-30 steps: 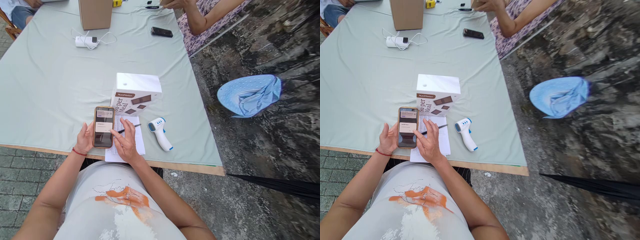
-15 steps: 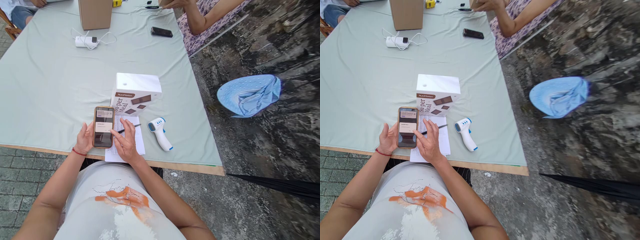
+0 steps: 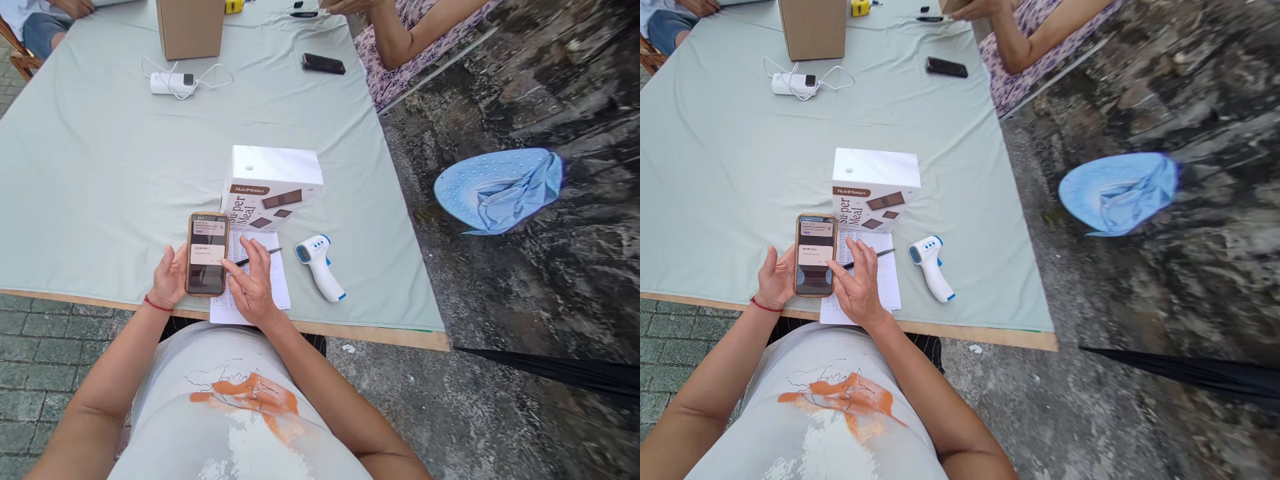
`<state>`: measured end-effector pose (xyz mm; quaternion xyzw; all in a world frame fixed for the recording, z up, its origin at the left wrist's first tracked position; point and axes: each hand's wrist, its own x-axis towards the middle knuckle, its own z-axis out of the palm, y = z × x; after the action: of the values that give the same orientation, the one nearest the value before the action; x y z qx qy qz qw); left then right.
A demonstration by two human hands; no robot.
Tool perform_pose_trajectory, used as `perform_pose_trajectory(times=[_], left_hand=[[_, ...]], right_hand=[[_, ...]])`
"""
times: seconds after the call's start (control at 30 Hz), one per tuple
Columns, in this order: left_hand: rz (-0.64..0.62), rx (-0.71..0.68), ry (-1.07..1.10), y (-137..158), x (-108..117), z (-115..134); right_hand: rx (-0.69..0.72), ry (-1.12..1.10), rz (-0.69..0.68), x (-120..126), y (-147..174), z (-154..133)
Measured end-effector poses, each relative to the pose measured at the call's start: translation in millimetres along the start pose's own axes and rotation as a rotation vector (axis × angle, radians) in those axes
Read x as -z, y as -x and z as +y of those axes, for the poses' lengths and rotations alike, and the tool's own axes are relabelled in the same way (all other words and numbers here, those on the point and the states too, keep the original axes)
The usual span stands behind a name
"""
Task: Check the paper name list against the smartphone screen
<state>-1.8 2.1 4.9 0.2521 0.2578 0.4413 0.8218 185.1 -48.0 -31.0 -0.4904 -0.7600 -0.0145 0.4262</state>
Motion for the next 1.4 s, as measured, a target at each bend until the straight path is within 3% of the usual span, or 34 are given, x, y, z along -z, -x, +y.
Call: perform_pose_trajectory(times=[0.4, 0.67, 0.9, 1.07, 1.27, 1.4], left_hand=[[0.032, 0.020, 0.051, -0.5, 0.2, -0.3], [-0.061, 0.032, -0.045, 1.3, 6.2, -3.6], [-0.124, 0.034, -0.115, 2.6, -1.7, -1.3], [-0.095, 0.027, -0.105, 2.9, -2.9, -1.5], [-0.077, 0.032, -0.093, 3.3, -2.4, -1.7], [-0.063, 0.042, -0.056, 3.5, -2.3, -2.1]], right_hand=[[-0.001, -0.007, -0.014, -0.2, 1.2, 2.4], [-0.029, 0.054, 0.069, -4.8, -22.9, 12.5], [-0.019, 0.086, 0.060, -13.0, -35.6, 14.4], [-0.080, 0.113, 0.021, -16.9, -34.7, 13.4], [-0.040, 0.092, 0.078, -18.1, -35.4, 14.1], [-0.107, 0.063, 0.036, -19.5, -34.0, 13.5]])
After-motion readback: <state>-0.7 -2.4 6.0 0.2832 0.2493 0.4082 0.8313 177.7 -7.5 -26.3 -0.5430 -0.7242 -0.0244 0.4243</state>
